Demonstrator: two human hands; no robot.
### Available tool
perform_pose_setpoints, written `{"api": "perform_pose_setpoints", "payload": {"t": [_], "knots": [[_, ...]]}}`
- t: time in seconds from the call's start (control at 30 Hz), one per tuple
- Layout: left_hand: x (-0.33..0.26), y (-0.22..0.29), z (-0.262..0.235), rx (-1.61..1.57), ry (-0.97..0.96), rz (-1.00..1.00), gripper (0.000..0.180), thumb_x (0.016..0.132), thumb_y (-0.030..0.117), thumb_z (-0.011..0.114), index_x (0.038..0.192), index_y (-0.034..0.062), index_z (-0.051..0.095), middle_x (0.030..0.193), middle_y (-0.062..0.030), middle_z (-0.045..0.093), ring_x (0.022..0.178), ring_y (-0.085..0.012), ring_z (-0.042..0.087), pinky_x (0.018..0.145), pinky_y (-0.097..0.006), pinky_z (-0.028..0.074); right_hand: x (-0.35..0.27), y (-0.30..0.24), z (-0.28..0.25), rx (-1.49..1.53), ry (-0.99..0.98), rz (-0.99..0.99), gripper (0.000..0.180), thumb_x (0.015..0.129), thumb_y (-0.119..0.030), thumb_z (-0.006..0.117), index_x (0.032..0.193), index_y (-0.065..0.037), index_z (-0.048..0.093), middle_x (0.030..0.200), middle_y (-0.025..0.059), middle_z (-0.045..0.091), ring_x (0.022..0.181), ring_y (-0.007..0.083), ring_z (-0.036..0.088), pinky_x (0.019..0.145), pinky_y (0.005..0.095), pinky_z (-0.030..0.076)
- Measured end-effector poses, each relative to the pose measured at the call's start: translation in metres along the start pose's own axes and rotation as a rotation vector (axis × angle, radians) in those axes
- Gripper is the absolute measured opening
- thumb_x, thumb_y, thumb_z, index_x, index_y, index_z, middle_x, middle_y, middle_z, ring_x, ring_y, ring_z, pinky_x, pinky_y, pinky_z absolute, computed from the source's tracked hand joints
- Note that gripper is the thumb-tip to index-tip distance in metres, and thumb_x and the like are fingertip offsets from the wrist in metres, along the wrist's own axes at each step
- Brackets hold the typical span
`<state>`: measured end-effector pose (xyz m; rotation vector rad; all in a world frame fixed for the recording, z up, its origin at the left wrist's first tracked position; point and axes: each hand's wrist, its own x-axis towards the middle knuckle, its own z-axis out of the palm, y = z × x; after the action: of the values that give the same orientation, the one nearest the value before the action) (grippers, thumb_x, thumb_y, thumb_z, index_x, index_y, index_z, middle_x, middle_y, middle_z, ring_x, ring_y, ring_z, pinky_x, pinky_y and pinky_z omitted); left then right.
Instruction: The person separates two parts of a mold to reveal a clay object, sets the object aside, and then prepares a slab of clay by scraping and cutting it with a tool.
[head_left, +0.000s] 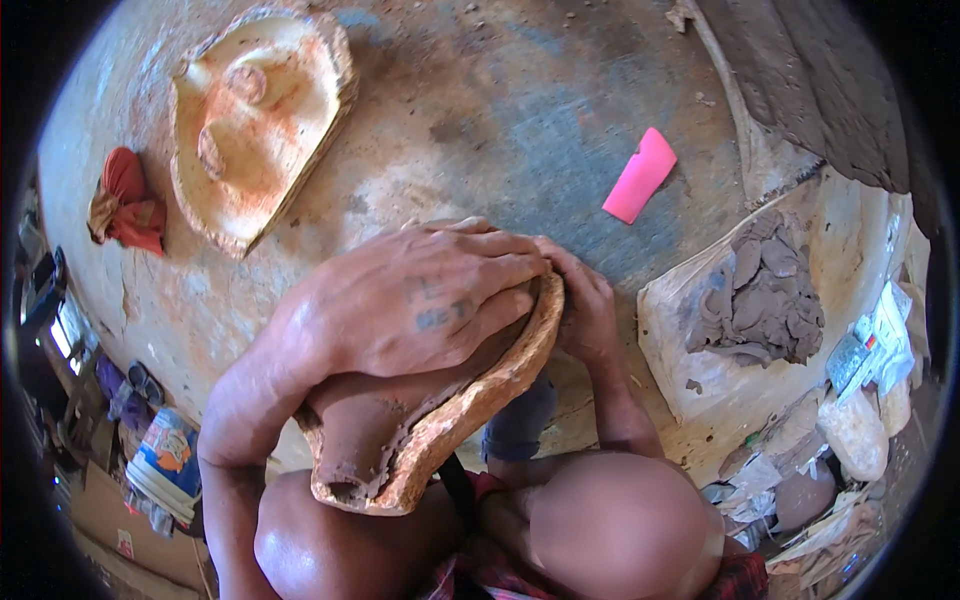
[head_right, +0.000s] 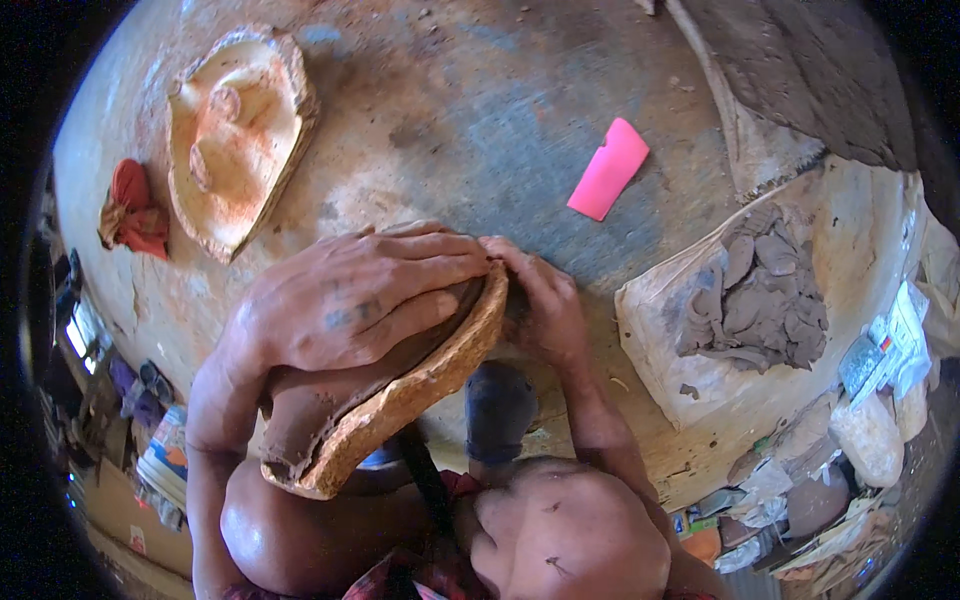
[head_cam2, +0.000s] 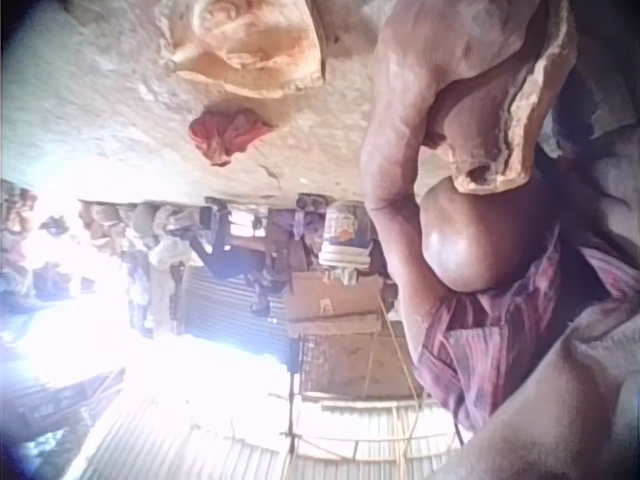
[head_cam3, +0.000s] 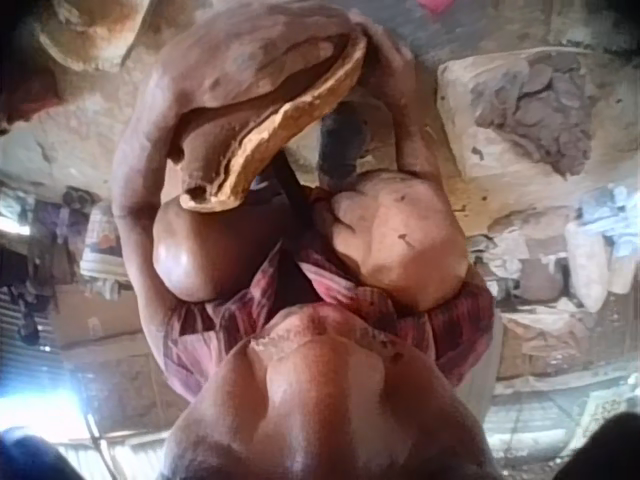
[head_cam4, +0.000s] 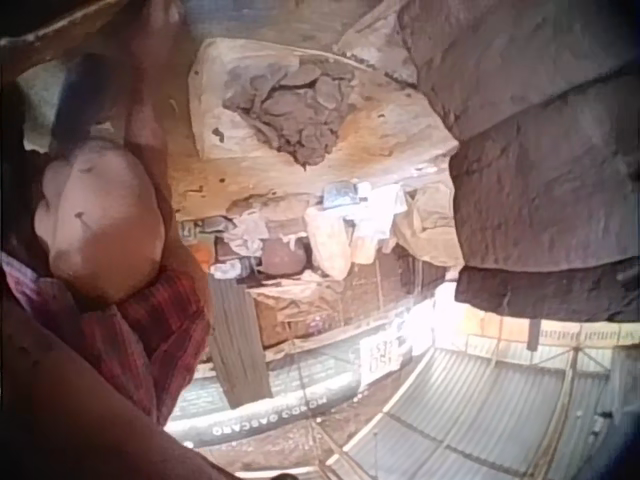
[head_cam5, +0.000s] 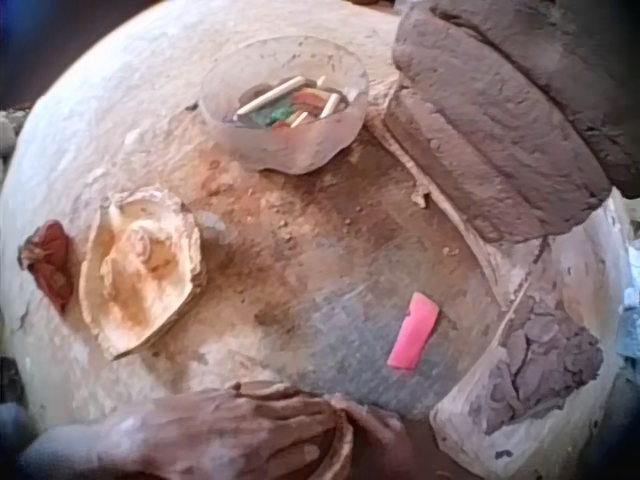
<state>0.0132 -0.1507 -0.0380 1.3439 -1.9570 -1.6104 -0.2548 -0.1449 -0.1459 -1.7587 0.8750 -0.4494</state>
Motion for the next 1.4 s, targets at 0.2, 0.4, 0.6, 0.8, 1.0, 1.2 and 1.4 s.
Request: {"api": "perform_pose_setpoints", "payload": {"t": [0.2, 0.4, 0.6, 0.8, 1.0, 1.2, 1.4], "knots": [[-0.005, -0.001, 0.003, -0.018, 0.032, 0.010, 0.034, 0.101, 0.023, 0.052, 0.117, -0.0021, 0.068, 0.131, -0.0205, 0.067, 0.119, -0.0386, 0.065, 0.103, -0.048, 0.053, -0.011, -0.007, 0.000, -0.018, 0.008, 0.050, 0.073, 0.076, -0.008, 0.088, 0.143, -0.006, 0.059, 0.138, 0.0175, 0.069, 0.128, 0.0354, 0.068, 0.107, 0.0443, 0.055], [-0.006, -0.002, 0.002, 0.141, -0.104, 0.056, 0.045, 0.108, 0.028, 0.051, 0.139, -0.0034, 0.058, 0.142, -0.0230, 0.061, 0.132, -0.0407, 0.057, 0.113, -0.048, 0.047, -0.022, -0.009, 0.002, -0.055, 0.020, 0.147, 0.067, 0.084, -0.014, 0.086, 0.145, -0.005, 0.060, 0.133, 0.0184, 0.071, 0.116, 0.0328, 0.073, 0.097, 0.0428, 0.057], [-0.004, -0.003, 0.005, 0.174, -0.075, 0.061, 0.048, 0.109, 0.031, 0.048, 0.142, -0.0030, 0.057, 0.144, -0.0237, 0.060, 0.135, -0.0404, 0.056, 0.116, -0.049, 0.045, -0.029, -0.013, 0.002, -0.119, 0.065, 0.068, 0.067, 0.085, -0.012, 0.085, 0.146, -0.004, 0.059, 0.130, 0.0178, 0.073, 0.114, 0.0309, 0.074, 0.096, 0.0413, 0.058], [-0.004, 0.003, -0.006, -0.026, -0.172, -0.083, 0.055, 0.111, 0.038, 0.043, 0.148, -0.0002, 0.054, 0.149, -0.0235, 0.057, 0.139, -0.0417, 0.053, 0.118, -0.049, 0.042, -0.016, -0.010, 0.002, -0.065, 0.027, 0.078, 0.079, 0.079, -0.012, 0.088, 0.151, -0.005, 0.055, 0.138, 0.0205, 0.069, 0.124, 0.0363, 0.070, 0.102, 0.0444, 0.058], [-0.042, 0.000, -0.020, -0.014, 0.067, -0.200, 0.072, 0.110, 0.054, 0.043, 0.160, 0.0030, 0.043, 0.161, -0.0189, 0.049, 0.150, -0.0367, 0.044, 0.126, -0.044, 0.033, -0.020, -0.009, -0.002, 0.060, -0.035, 0.133, 0.089, 0.078, -0.017, 0.090, 0.155, 0.000, 0.048, 0.150, 0.0216, 0.060, 0.138, 0.0369, 0.060, 0.114, 0.0458, 0.049], [-0.173, -0.062, 0.030, -0.636, 0.883, -0.179, 0.081, 0.106, 0.059, 0.052, 0.161, 0.0007, 0.042, 0.163, -0.0185, 0.047, 0.153, -0.0295, 0.041, 0.126, -0.042, 0.029, -0.022, -0.024, 0.014, 0.281, -0.033, 0.051, 0.099, 0.086, -0.044, 0.083, 0.157, 0.008, 0.039, 0.163, 0.0259, 0.044, 0.155, 0.0348, 0.038, 0.127, 0.0459, 0.030], [-0.219, -0.092, 0.177, -0.787, 1.032, -0.385, 0.101, 0.103, 0.070, 0.050, 0.169, 0.0011, 0.018, 0.174, -0.0183, 0.025, 0.160, -0.0310, 0.023, 0.129, -0.047, 0.023, -0.031, -0.022, 0.020, 0.181, 0.004, 0.023, 0.102, 0.085, -0.044, 0.085, 0.159, 0.006, 0.035, 0.153, 0.0228, 0.055, 0.142, 0.0343, 0.055, 0.117, 0.0439, 0.043]]}}
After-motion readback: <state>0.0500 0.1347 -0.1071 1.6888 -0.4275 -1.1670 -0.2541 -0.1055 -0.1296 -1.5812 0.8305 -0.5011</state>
